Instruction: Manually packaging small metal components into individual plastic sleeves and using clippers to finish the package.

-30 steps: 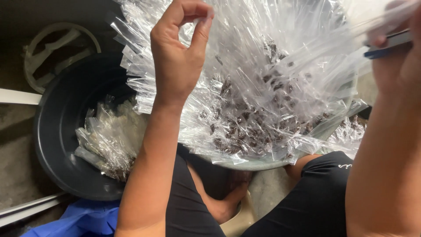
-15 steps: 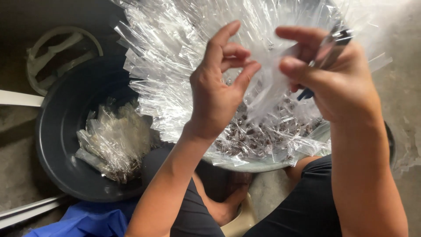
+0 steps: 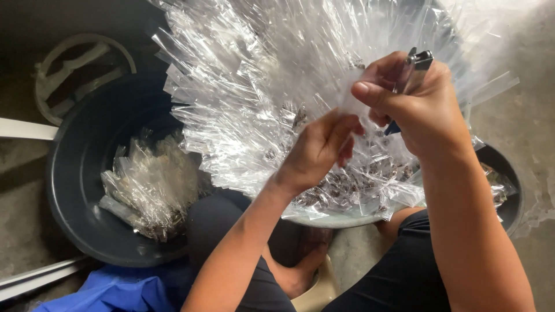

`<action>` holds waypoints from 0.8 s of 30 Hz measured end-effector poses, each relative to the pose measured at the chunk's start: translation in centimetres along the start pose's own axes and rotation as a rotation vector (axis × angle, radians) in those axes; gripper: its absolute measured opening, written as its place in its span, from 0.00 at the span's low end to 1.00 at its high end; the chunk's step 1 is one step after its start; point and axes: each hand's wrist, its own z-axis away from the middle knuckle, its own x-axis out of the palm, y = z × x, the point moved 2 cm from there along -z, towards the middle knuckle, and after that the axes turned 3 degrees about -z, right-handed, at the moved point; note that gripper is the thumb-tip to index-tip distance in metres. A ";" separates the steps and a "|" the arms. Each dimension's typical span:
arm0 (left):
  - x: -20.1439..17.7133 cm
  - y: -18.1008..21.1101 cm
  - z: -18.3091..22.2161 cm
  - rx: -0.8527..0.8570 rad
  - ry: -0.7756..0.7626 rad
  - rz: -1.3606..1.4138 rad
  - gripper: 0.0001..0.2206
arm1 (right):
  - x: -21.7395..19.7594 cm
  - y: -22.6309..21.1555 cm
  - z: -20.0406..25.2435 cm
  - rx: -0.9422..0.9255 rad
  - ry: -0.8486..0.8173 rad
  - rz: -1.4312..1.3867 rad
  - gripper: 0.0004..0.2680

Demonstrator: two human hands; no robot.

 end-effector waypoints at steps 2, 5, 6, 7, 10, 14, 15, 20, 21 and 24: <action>0.0 0.0 0.3 -0.044 -0.006 0.034 0.16 | 0.0 0.5 -0.2 0.012 -0.045 -0.250 0.08; 0.0 0.5 0.2 -0.132 0.013 0.015 0.20 | 0.1 2.5 -1.2 0.051 0.107 -0.604 0.13; 0.1 0.7 0.2 -0.191 0.033 -0.031 0.19 | 0.0 3.5 -1.6 0.090 0.312 -0.705 0.15; -0.2 -0.2 0.1 -0.192 0.030 -0.034 0.19 | 1.2 3.8 -1.2 0.089 0.315 -0.708 0.15; -1.5 -2.2 -0.1 -0.191 0.187 -0.110 0.13 | 3.8 4.4 -0.4 0.352 0.236 -0.852 0.24; -1.5 -2.2 1.0 0.005 0.137 -0.385 0.14 | 4.2 2.5 -0.2 0.253 0.120 -0.646 0.14; -1.2 -2.3 1.1 0.016 0.083 -0.397 0.13 | 4.3 1.9 -0.5 0.218 0.151 -0.549 0.17; 0.8 -1.6 2.6 -0.212 0.000 -0.123 0.07 | 3.9 5.5 -1.9 -0.001 0.293 -0.352 0.17; 1.3 -1.2 2.9 -0.379 -0.020 -0.023 0.07 | 3.4 6.2 -2.3 -0.057 0.314 -0.373 0.17; -0.1 -0.1 6.7 -0.466 -0.138 -0.050 0.12 | 0.0 8.0 -3.4 -0.014 0.466 -0.450 0.15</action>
